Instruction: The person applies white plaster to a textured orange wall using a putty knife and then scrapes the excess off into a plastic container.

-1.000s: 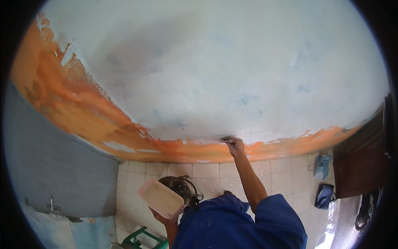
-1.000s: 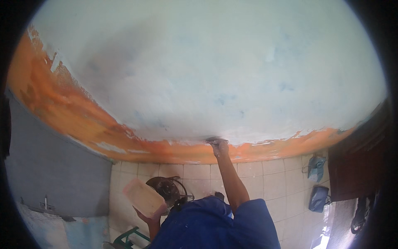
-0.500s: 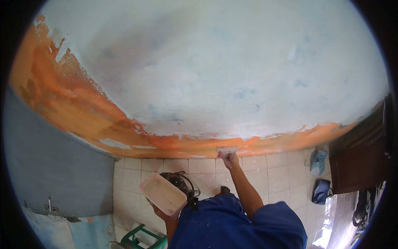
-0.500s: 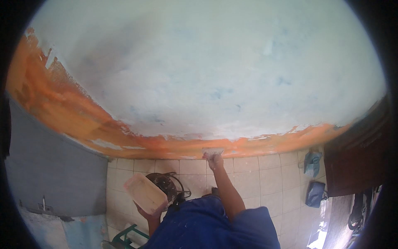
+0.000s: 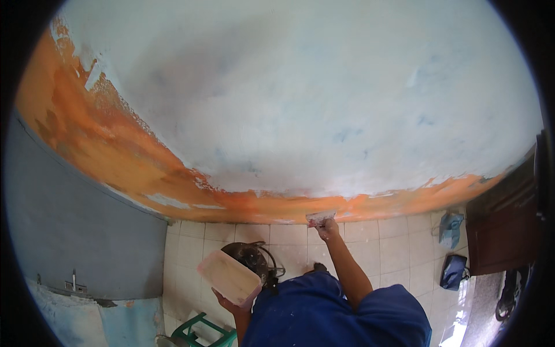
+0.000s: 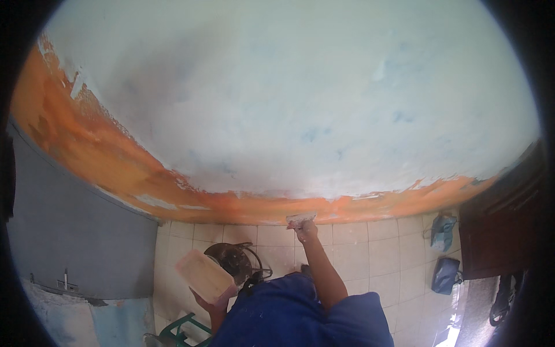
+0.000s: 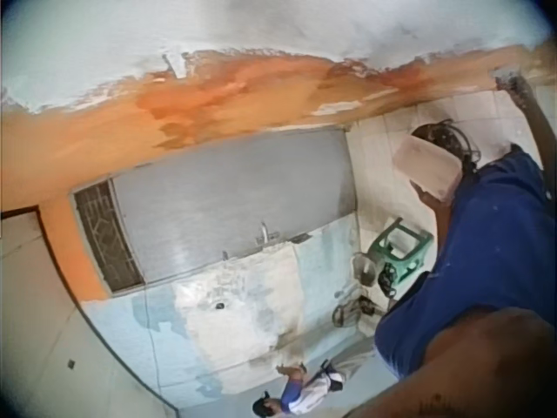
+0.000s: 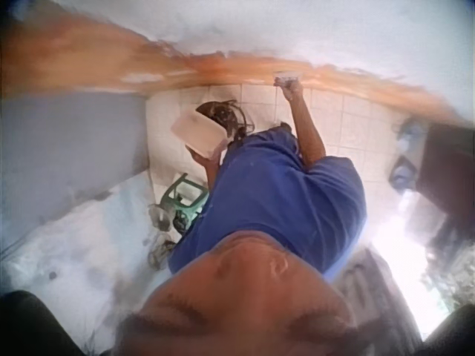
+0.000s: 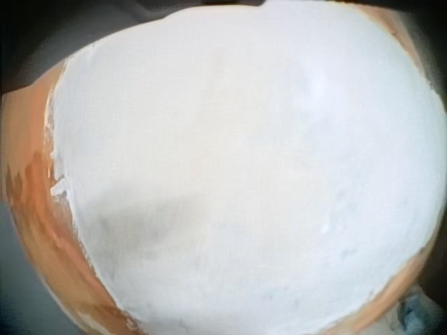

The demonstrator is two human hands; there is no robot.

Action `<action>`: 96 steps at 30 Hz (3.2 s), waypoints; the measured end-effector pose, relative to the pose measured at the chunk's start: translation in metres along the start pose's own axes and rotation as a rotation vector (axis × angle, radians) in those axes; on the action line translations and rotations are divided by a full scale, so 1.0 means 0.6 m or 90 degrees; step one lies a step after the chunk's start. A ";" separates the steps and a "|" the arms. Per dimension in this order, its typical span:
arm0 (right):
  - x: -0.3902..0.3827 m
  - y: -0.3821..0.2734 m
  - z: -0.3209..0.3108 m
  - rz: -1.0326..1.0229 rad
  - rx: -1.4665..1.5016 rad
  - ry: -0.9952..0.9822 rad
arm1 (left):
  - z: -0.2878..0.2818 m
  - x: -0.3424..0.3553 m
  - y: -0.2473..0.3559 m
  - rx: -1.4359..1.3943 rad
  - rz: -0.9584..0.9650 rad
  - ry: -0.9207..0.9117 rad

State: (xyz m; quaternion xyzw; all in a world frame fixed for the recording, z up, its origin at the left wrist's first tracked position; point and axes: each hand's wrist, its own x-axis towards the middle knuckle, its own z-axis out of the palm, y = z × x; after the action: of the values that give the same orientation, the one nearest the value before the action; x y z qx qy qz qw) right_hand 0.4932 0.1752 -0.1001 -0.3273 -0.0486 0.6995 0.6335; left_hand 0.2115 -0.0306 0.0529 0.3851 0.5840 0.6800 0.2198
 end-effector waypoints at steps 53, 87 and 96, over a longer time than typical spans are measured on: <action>0.157 0.017 0.087 -0.038 0.019 -0.021 | -0.013 0.019 0.001 0.012 -0.008 -0.023; -0.050 0.014 0.144 0.020 -0.009 0.101 | -0.017 0.072 0.016 -0.432 -0.338 0.123; 0.063 -0.066 0.232 -0.046 -0.077 -0.067 | -0.033 0.076 -0.030 -0.277 -0.185 0.029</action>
State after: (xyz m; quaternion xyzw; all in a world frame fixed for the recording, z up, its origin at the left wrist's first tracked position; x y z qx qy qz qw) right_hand 0.4553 0.2660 0.0127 -0.3258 -0.1358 0.6882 0.6338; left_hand 0.1656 -0.0049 0.0474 0.2250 0.4780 0.7595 0.3796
